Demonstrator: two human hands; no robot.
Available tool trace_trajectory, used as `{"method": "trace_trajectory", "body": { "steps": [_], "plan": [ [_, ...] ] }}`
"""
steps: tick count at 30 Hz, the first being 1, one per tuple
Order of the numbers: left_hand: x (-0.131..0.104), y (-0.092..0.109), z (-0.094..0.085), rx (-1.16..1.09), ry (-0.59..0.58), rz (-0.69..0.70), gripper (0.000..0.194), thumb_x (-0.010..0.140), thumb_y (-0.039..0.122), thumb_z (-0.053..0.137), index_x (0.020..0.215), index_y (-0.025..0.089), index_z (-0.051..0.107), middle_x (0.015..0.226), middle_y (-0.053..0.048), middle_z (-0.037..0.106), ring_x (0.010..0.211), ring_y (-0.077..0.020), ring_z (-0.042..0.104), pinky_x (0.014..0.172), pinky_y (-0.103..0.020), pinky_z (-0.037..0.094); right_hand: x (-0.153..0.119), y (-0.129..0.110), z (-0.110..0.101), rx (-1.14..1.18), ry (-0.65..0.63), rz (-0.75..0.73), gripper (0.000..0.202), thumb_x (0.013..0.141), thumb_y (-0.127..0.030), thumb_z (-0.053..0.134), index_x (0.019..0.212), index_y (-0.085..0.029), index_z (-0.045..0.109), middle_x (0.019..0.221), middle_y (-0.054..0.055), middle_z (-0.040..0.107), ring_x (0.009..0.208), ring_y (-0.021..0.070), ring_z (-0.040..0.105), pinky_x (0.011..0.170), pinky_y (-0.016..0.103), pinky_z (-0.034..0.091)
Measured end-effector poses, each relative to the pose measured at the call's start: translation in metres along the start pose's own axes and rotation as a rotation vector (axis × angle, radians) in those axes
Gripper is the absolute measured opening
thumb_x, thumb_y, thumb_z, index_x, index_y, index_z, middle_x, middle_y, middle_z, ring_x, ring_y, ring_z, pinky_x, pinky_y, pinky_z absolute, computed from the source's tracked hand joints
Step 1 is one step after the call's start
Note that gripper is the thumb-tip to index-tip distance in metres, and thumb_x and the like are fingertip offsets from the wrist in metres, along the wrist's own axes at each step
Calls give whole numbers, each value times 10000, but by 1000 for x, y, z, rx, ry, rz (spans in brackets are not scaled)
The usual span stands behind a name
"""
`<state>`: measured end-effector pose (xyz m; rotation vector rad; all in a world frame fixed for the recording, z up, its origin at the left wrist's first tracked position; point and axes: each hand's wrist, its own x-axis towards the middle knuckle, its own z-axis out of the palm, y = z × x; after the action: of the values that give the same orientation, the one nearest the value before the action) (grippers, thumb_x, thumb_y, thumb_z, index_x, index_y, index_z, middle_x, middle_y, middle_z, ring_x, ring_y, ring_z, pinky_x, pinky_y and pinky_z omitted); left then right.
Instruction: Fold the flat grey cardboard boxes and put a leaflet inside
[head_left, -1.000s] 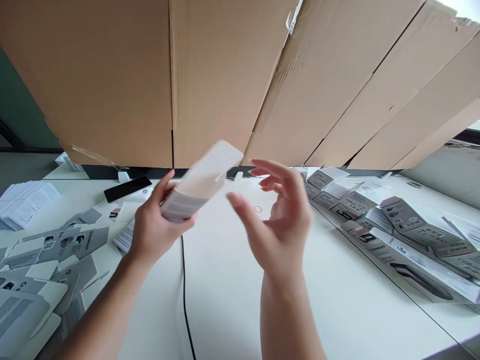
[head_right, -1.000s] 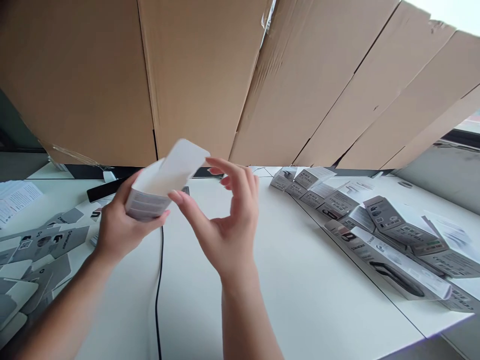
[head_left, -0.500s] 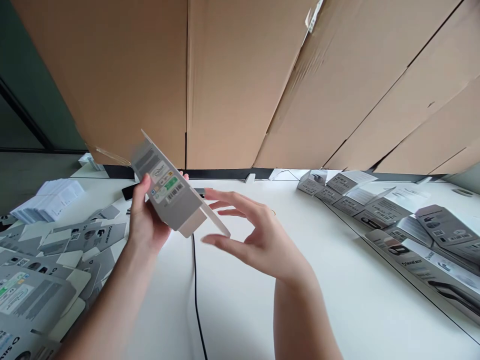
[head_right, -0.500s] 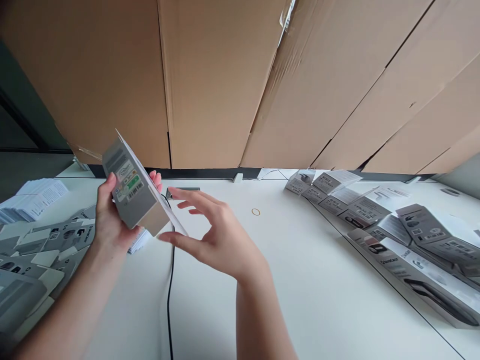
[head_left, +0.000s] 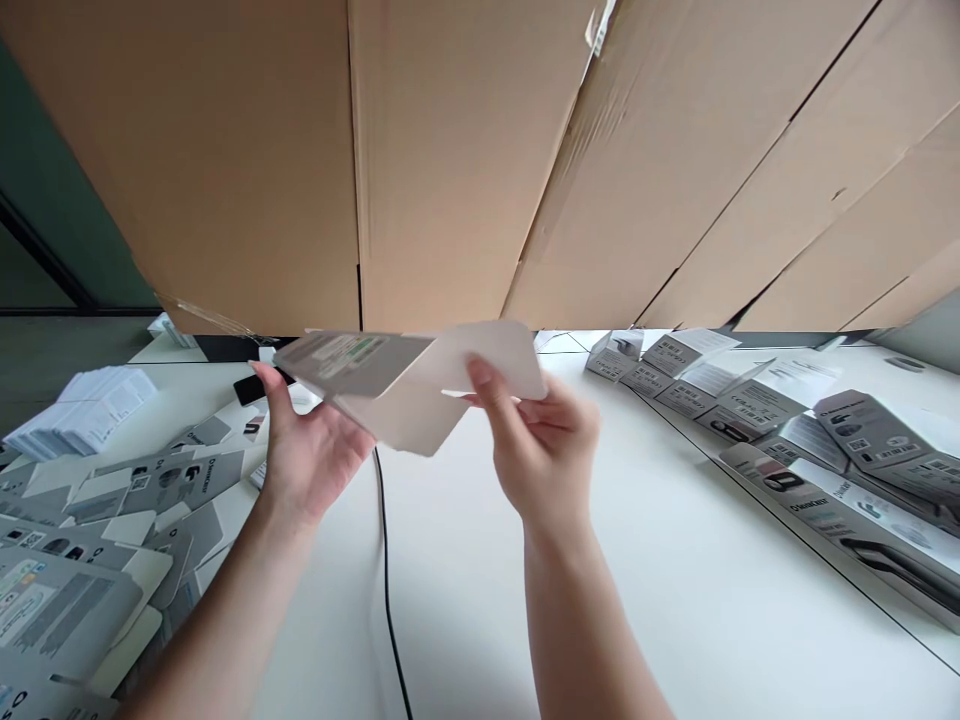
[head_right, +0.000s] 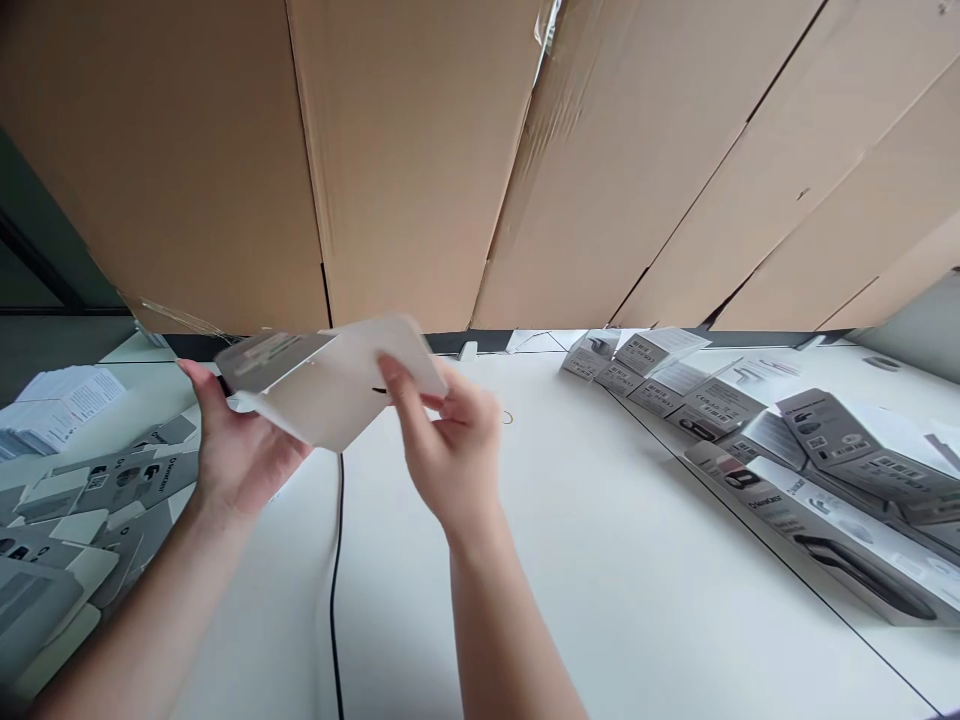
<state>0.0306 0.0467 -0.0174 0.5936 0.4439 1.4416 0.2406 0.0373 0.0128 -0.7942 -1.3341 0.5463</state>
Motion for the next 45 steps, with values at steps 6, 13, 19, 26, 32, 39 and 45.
{"method": "trace_trajectory", "body": {
  "steps": [6,13,19,26,32,39,45],
  "plan": [
    [-6,-7,4,32,6,162,705,663,719,1164,1195,381,847,1300,-6,849,1404,-271,762,1209,-429,680,14,10,-6,213,103,388,408,883,-600,1015,1022,-230,914,1076,87,920,898,290,920,702,419,814],
    [-10,-4,0,194,-15,360,734,728,832,1067,1225,333,860,1318,-86,879,1531,-444,702,1213,-592,660,12,18,-9,250,-534,687,511,875,-575,1047,1127,-176,849,893,87,904,754,261,893,783,433,790],
    [-14,23,0,291,138,403,598,707,505,1111,1228,341,866,1157,-49,898,1243,-389,839,966,-477,741,8,25,-13,-68,-741,469,838,946,-613,990,1637,-278,655,1436,190,871,1306,393,866,1018,597,786],
    [-25,32,18,458,89,285,589,849,425,1091,1373,309,849,1241,-61,899,1223,-336,861,970,-410,747,8,17,-29,-54,-771,-63,895,1123,-471,846,1888,-551,387,1940,16,503,1781,396,524,1432,661,532],
    [-30,34,10,633,-4,263,359,911,420,1076,1202,282,916,1272,-71,906,1253,-332,851,1042,-404,723,8,25,-33,50,-750,69,830,1122,-684,794,1864,-537,450,1875,61,591,1674,397,643,1334,665,623],
    [-29,10,16,511,30,244,525,921,517,1064,1318,284,811,1210,-69,877,1126,-337,859,939,-464,750,-12,-1,29,125,-755,166,1143,769,-543,1164,1744,-364,594,1647,133,759,1471,395,761,1167,572,739],
    [-19,20,5,485,-108,147,638,907,599,1046,1365,286,729,1317,-105,847,1199,-380,848,916,-472,730,-15,-10,37,121,-678,337,705,928,-319,1023,1559,-348,711,1434,71,848,1212,312,850,908,463,792]
  ]
}}
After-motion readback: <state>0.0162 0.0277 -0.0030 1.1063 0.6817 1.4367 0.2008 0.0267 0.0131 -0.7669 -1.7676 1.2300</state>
